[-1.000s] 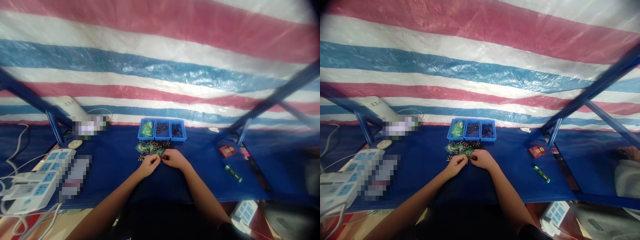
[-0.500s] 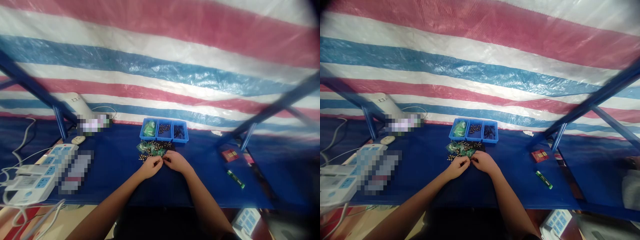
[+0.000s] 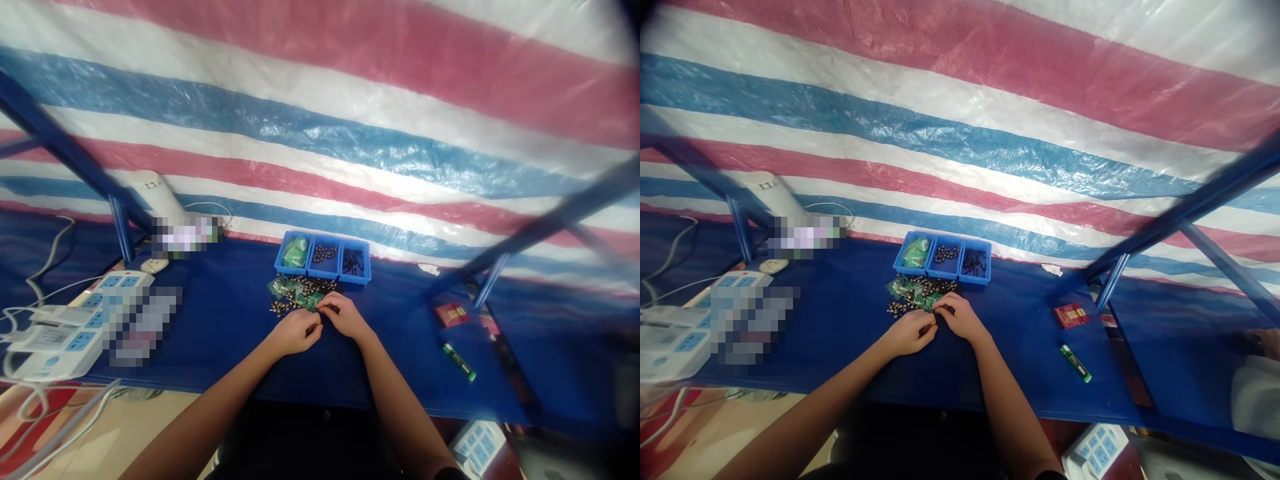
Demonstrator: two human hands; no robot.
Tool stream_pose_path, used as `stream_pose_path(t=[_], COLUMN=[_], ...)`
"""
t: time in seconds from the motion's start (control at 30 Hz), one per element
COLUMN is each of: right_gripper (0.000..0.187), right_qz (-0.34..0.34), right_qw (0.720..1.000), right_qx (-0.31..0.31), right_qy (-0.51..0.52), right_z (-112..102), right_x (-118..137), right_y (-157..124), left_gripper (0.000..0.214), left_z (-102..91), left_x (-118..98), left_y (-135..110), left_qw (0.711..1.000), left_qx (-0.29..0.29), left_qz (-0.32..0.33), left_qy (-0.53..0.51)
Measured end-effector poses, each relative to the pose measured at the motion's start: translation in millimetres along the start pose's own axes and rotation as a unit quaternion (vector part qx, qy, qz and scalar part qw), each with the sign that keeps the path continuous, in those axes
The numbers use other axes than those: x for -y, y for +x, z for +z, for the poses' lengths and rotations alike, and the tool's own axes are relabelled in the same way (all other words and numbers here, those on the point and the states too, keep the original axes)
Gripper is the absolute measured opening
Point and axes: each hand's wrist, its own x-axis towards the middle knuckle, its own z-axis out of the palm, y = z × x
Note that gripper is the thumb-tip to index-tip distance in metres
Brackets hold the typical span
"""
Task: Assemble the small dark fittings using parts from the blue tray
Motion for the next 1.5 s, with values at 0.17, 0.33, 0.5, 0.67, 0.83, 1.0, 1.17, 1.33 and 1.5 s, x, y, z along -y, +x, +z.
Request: stream_pose_path(t=[0.17,0.33,0.5,0.67,0.83,1.0,1.17,1.33,1.5], right_gripper=[0.013,0.013,0.014,0.014,0.011,0.01,0.009,0.009,0.009], right_qz=[0.022,0.027,0.034,0.032,0.024,0.034,0.039,0.036,0.038], right_qw=[1.0,1.0,0.999,0.999,0.999,0.997,0.99,0.991,0.995], right_qx=[-0.012,-0.007,-0.013,-0.022,-0.025,-0.04,-0.065,-0.056,-0.05], right_qy=[0.014,0.003,0.006,-0.006,0.001,0.048,0.117,0.112,0.072], right_z=[2,0,-2,1,1,0,0,0,-1], right_x=[-2,-1,-3,-5,-4,-9,-16,-18,-15], right_y=[1,1,2,2,0,1,1,-1,-1], left_gripper=[0.022,0.022,0.019,0.018,0.022,0.022,0.022,0.022,0.023], left_z=[5.0,11.1,13.3,14.1,15.7,14.8,13.9,13.6,12.4], left_x=[1,6,8,8,9,8,8,7,4], left_y=[-1,-2,-3,-4,-3,-1,-1,0,0], left_qw=[0.999,0.997,0.995,0.992,0.989,0.993,0.991,0.991,0.993], left_qx=[-0.015,-0.03,-0.046,-0.065,-0.051,-0.056,-0.043,-0.041,-0.053], left_qz=[0.026,0.034,0.032,0.007,0.018,0.017,0.02,0.015,0.015], left_qy=[0.036,0.07,0.086,0.107,0.135,0.105,0.127,0.125,0.105])
